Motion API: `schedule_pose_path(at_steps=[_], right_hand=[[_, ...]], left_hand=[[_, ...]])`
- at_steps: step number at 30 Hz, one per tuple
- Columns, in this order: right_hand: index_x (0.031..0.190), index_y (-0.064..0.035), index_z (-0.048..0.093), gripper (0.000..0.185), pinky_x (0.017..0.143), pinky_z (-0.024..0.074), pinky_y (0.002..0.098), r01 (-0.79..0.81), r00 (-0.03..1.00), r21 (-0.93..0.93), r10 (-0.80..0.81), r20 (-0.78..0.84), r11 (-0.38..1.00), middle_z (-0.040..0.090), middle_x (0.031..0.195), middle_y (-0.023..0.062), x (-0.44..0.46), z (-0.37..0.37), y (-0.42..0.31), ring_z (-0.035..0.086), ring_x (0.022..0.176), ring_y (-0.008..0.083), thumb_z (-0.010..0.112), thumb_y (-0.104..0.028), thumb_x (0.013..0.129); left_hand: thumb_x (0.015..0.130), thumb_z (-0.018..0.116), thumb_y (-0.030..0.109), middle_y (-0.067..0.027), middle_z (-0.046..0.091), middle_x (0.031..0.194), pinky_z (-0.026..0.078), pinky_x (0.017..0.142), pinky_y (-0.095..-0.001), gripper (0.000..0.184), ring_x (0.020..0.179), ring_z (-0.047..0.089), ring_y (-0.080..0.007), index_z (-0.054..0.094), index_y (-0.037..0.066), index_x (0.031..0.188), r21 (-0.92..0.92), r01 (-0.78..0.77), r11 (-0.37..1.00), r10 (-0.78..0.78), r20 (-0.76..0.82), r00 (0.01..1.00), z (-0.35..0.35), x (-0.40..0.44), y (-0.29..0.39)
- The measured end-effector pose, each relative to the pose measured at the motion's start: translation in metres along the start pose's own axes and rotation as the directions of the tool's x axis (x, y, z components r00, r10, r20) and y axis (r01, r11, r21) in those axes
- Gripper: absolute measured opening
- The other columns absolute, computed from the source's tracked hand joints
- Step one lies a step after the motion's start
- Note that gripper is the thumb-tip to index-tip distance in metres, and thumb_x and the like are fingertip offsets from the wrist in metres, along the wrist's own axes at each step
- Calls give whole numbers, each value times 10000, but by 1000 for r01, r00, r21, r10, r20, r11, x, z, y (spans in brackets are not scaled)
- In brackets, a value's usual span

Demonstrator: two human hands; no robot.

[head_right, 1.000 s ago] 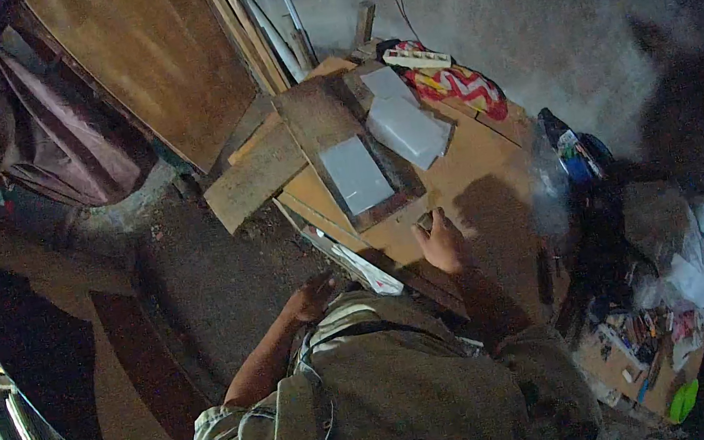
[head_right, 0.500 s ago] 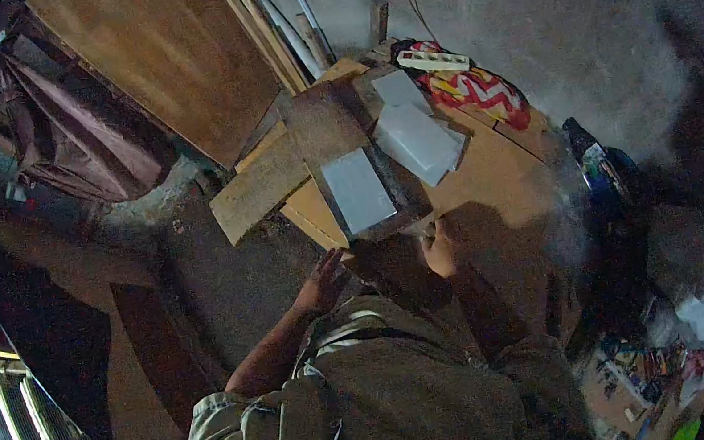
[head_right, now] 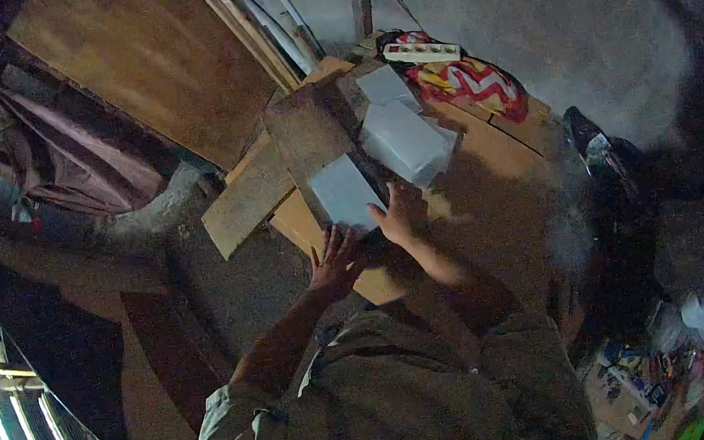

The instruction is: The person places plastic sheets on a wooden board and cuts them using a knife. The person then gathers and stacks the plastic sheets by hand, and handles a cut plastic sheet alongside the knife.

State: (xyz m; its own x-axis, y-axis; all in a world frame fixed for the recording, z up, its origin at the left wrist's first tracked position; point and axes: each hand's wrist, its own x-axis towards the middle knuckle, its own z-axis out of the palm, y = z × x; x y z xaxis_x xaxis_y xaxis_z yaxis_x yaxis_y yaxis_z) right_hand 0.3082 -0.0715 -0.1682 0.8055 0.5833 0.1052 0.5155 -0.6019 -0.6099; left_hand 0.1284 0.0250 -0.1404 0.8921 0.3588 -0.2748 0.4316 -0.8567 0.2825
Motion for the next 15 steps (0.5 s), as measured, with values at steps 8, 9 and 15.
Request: schedule_pose_path(at_steps=[8, 9, 15], right_hand=[[1378, -2, 305, 863, 1057, 284, 453, -127, 972, 49, 115, 203, 991, 355, 1385, 240, 24, 40, 17, 330, 1293, 384, 665, -493, 767], [1324, -7, 381, 753, 1012, 345, 447, -213, 966, 315, 151, 210, 925, 386, 1361, 228, 26, 38, 11, 385, 1252, 374, 705, -384, 759], [1014, -31, 551, 376, 795, 456, 417, -118, 977, 176, 83, 199, 977, 603, 955, 178, 45, -19, 8, 581, 957, 365, 708, -250, 753]], left_hand=[[909, 480, 461, -135, 93, 1528, 70, 1065, -645, 681, 1407, 36, -374, 184, 209, 1468, -27, -141, 990, 137, -117, 984, -7, 7, 10], [887, 498, 482, -147, 70, 1531, 57, 1061, -655, 740, 1403, 38, -393, 151, 192, 1472, 19, -143, 990, 144, -175, 974, -9, 10, 7], [889, 495, 477, -187, 53, 1519, 88, 1038, -683, 767, 1398, 47, -406, 108, 174, 1477, 38, -63, 997, 66, -83, 994, 1, 19, 2]])
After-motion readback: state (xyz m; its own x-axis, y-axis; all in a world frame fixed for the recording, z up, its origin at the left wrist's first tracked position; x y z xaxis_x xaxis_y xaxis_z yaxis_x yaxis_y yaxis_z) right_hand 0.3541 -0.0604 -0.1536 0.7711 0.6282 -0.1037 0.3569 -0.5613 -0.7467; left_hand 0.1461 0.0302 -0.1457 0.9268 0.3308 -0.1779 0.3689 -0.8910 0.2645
